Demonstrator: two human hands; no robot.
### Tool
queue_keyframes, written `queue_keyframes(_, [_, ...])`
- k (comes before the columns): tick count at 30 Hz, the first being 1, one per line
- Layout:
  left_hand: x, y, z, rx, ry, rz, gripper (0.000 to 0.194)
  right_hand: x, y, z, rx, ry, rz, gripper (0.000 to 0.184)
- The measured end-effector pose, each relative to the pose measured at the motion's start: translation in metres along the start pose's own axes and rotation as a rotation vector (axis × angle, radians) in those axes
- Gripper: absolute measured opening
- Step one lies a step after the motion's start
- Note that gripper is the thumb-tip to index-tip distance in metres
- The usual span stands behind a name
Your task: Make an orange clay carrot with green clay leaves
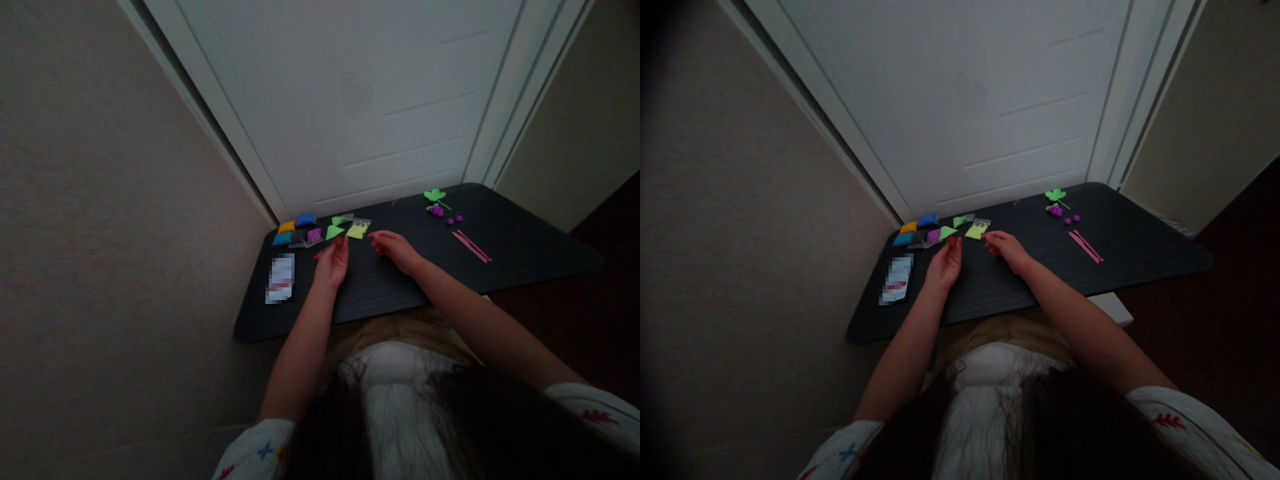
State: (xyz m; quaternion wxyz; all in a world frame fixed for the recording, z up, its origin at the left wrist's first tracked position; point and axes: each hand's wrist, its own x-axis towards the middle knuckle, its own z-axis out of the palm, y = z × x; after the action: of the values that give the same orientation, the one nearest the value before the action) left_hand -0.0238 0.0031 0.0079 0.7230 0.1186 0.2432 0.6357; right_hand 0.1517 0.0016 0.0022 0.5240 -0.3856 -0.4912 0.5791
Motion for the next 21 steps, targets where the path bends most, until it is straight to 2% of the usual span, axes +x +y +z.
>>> queue_keyframes(14, [-0.0023, -0.0003, 0.0022, 0.011, -0.014, -0.001, 0.013, 0.0003, -0.0002, -0.0003, 0.009, -0.002, 0.005, 0.027])
queue_keyframes(21, [-0.0053, -0.0061, 0.0008, 0.203, -0.038, -0.059, 0.013, -0.0008, -0.0019, 0.0012, -0.001, 0.009, -0.011, 0.027])
